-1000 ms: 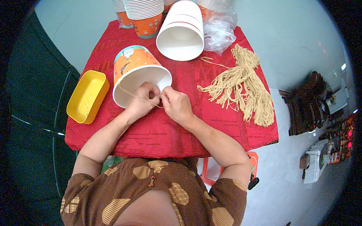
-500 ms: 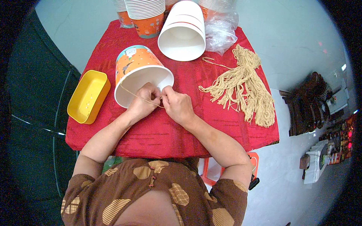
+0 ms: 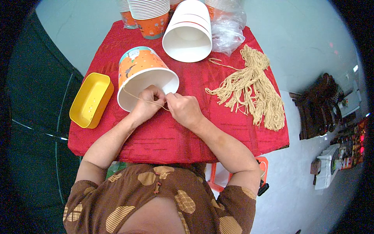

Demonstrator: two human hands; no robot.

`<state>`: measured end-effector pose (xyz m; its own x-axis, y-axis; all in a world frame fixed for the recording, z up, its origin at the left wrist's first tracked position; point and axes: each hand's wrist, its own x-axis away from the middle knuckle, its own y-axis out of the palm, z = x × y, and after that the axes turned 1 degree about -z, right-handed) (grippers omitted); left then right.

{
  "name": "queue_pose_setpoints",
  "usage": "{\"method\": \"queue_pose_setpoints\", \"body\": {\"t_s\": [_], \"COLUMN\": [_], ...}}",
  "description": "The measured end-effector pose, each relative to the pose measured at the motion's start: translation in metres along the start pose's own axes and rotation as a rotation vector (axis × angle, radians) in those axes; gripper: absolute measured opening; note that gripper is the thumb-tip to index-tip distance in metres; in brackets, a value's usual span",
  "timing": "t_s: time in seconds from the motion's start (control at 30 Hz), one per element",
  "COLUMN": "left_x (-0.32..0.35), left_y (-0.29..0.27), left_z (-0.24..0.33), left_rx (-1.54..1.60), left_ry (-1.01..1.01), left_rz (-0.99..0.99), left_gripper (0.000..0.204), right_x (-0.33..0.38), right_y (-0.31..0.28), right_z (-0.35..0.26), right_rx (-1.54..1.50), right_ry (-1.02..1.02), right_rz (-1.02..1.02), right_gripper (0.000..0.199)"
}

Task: Threading string handles through pre-punched holes in paper buckets to assemble them.

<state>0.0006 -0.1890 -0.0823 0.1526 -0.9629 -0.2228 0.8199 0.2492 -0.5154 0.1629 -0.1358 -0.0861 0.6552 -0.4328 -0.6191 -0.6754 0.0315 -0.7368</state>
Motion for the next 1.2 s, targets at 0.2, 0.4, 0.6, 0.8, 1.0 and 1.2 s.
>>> {"method": "queue_pose_setpoints", "body": {"t_s": [0.2, 0.4, 0.6, 0.8, 1.0, 1.2], "left_x": [0.0, 0.002, 0.0, 0.0, -0.001, 0.0], "left_y": [-0.001, 0.001, 0.001, -0.001, -0.002, -0.004], "left_z": [0.004, 0.002, -0.004, -0.005, -0.001, 0.0], "left_rx": [0.025, -0.04, -0.088, -0.12, -0.049, 0.017], "left_ry": [-0.051, 0.042, 0.182, 0.141, 0.059, 0.038], "left_rz": [-0.011, 0.011, 0.062, 0.04, -0.038, -0.076], "left_gripper": [0.007, 0.007, 0.008, 0.007, 0.008, 0.008], "right_x": [0.0, 0.002, -0.001, -0.004, -0.003, -0.002], "right_y": [0.001, 0.006, 0.002, -0.004, -0.001, 0.001], "right_z": [0.002, 0.007, 0.011, 0.01, 0.012, 0.01], "right_rx": [-0.025, -0.333, -0.419, -0.479, -0.504, -0.528], "right_ry": [0.002, 0.189, 0.295, 0.408, 0.463, 0.461], "right_rz": [0.001, -0.038, -0.136, -0.223, -0.219, -0.187], "right_gripper": [0.004, 0.006, 0.009, 0.011, 0.013, 0.011]}}
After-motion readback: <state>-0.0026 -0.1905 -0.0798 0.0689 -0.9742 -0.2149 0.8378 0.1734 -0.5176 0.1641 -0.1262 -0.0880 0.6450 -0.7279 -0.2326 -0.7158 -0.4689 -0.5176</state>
